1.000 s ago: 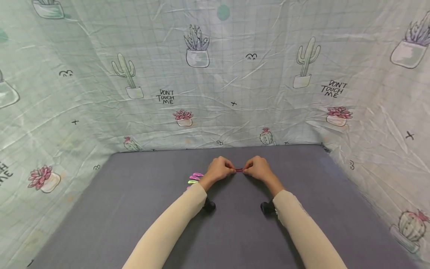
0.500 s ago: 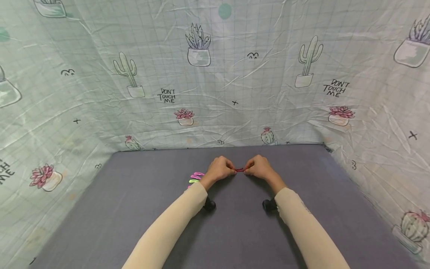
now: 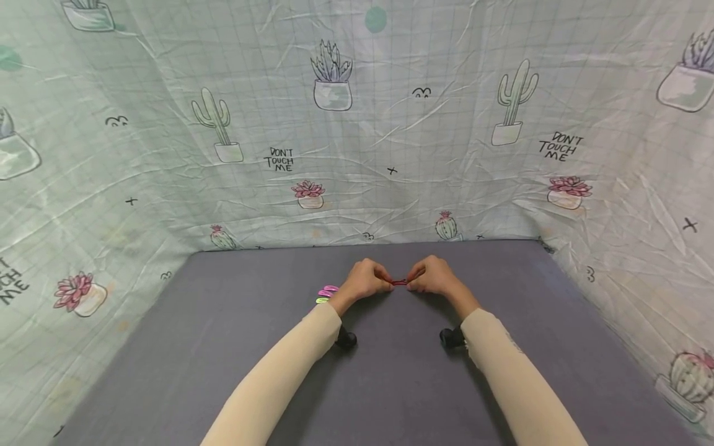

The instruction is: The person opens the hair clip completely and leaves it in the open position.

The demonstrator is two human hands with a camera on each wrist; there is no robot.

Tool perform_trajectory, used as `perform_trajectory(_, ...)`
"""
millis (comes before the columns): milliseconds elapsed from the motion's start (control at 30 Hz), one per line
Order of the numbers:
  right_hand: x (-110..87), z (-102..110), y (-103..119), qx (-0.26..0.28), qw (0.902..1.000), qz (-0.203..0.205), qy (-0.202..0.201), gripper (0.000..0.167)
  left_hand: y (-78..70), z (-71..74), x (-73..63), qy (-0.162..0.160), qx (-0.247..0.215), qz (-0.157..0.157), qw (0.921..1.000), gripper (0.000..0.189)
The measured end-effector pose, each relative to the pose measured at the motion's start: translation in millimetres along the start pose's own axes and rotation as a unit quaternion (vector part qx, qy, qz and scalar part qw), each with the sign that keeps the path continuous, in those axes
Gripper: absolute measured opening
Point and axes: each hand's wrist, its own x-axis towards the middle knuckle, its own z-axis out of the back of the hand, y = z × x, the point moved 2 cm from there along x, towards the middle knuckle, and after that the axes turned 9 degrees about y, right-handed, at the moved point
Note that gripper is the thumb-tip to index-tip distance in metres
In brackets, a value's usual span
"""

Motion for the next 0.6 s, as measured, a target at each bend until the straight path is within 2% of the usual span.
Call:
perform_trajectory(200, -2.4, 2.4, 4.3, 0.009, 0.9999, 0.006, 0.003, 0.025, 7.7, 9.7, -6.4, -0.008, -0.039, -0.02, 0.999, 0.016)
perform_trajectory(400, -4.4, 3.8, 15.1, -0.008, 0.9998, 0.018, 0.007, 0.028, 14.5, 23.8, -18.1, -0.013, -0.084, -0.047, 0.9953, 0.023)
perform_trajectory(600, -3.8, -1.9, 32.7, -0.008, 0.9985, 0.053, 0.012, 0.034, 22.9, 39.5, -34.0, -0.018, -0.089, -0.063, 0.9939, 0.022)
